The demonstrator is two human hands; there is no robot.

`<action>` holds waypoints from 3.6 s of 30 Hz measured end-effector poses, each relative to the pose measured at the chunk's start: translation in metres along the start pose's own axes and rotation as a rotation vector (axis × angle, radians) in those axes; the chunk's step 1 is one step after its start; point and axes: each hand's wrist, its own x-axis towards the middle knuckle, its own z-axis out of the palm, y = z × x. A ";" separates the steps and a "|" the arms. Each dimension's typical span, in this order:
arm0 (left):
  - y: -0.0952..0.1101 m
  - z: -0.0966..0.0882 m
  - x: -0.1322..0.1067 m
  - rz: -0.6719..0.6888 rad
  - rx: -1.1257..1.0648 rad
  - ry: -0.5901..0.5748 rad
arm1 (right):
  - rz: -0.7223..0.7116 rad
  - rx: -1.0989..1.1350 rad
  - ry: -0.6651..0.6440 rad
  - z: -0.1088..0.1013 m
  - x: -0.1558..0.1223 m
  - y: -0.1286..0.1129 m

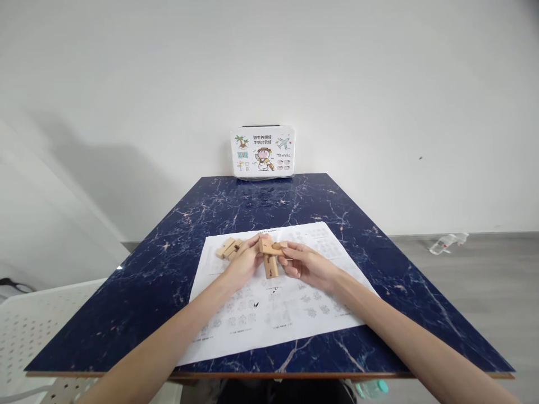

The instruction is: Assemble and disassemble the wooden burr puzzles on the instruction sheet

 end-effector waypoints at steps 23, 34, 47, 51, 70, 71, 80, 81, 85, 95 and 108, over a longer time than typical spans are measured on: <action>-0.001 0.003 -0.001 -0.041 -0.047 -0.017 | -0.060 -0.284 -0.030 0.003 -0.001 0.002; 0.003 -0.002 -0.004 -0.139 -0.111 -0.184 | -0.050 -0.342 -0.156 0.012 -0.005 -0.002; 0.006 -0.013 0.004 -0.074 -0.071 -0.115 | -0.014 -0.093 -0.062 0.005 0.000 -0.001; 0.010 -0.022 0.012 0.031 -0.128 0.047 | -0.051 0.091 0.126 -0.003 0.002 -0.003; 0.026 -0.110 -0.008 0.331 1.424 0.104 | -0.300 0.275 0.459 -0.027 0.008 -0.010; 0.026 -0.112 -0.011 0.302 1.419 0.072 | -0.287 0.240 0.458 -0.024 0.007 -0.010; 0.019 -0.092 -0.020 0.188 1.296 -0.133 | -0.180 -0.202 0.384 0.007 -0.002 -0.014; 0.019 -0.087 -0.022 0.180 1.271 -0.166 | -0.174 -0.277 0.362 0.009 -0.003 -0.012; 0.021 -0.061 -0.033 0.144 1.091 -0.350 | -0.190 -0.599 0.251 0.012 -0.002 -0.002; 0.026 -0.071 -0.029 0.181 1.272 -0.270 | -0.456 -1.291 0.105 0.014 -0.005 0.013; 0.034 -0.085 -0.024 0.425 1.350 -0.268 | -0.449 -1.272 0.137 0.009 -0.005 0.010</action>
